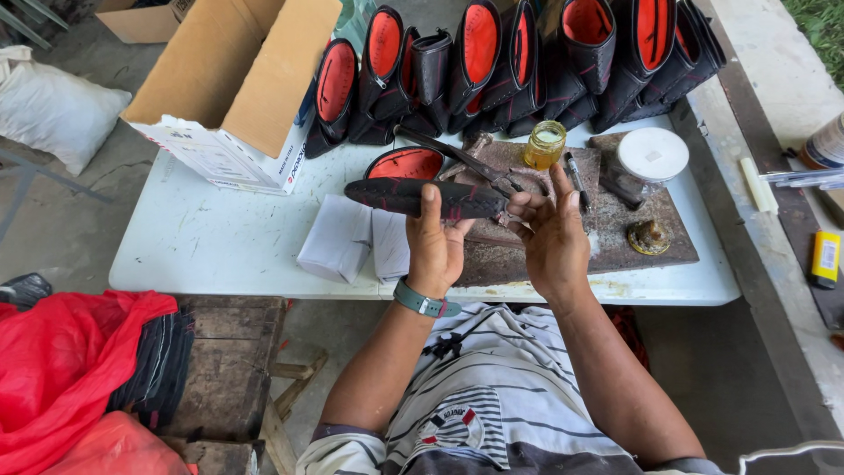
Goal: The person hand-sews the upper of a black shoe with red lining using a needle and thread. They repeatedly pull the thread through the shoe, tighten stitches, and inspect the seam. The person also applies a substance from a small jar to the stitching area and continues sewing.
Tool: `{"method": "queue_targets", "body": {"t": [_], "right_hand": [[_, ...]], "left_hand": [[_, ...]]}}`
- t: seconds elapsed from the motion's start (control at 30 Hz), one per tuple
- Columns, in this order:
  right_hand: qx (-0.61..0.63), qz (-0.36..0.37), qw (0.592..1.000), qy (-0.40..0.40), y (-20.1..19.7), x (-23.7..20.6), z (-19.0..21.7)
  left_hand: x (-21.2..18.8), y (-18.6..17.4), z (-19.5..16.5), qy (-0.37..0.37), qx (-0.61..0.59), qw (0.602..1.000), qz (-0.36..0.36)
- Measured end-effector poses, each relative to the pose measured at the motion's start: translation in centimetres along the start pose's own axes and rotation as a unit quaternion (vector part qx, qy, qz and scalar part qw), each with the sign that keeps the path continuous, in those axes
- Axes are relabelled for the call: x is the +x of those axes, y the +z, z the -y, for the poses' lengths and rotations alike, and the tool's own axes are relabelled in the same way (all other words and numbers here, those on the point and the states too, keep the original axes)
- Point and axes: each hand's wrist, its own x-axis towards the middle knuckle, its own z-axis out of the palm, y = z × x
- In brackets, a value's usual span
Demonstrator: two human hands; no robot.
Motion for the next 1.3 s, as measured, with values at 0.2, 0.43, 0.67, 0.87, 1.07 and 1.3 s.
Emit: {"method": "queue_targets", "body": {"t": [0.2, 0.43, 0.67, 0.87, 1.07, 1.3], "right_hand": [[0.127, 0.018, 0.992, -0.008, -0.7, -1.4, 0.4], [0.114, 0.038, 0.992, -0.029, 0.0, -2.7, 2.6], [-0.135, 0.095, 0.981, -0.104, 0.8, -2.6, 5.9], [-0.233, 0.101, 0.964, -0.077, 2.4, -1.3, 5.8], [-0.236, 0.075, 0.964, -0.095, 1.9, -0.8, 5.1], [-0.209, 0.078, 0.974, 0.045, -0.8, 0.2, 5.3]], "left_hand": [[-0.4, 0.3, 0.2, 0.13, 0.066, 0.989, 0.027], [-1.5, 0.5, -0.5, 0.194, 0.23, 0.951, 0.075], [-1.4, 2.2, -2.4, 0.201, 0.355, 0.909, 0.085], [-0.8, 3.5, -2.3, 0.211, 0.382, 0.898, 0.056], [0.1, 3.4, -1.9, 0.182, 0.388, 0.903, 0.029], [0.1, 3.1, -1.6, 0.2, 0.452, 0.869, 0.024]]}}
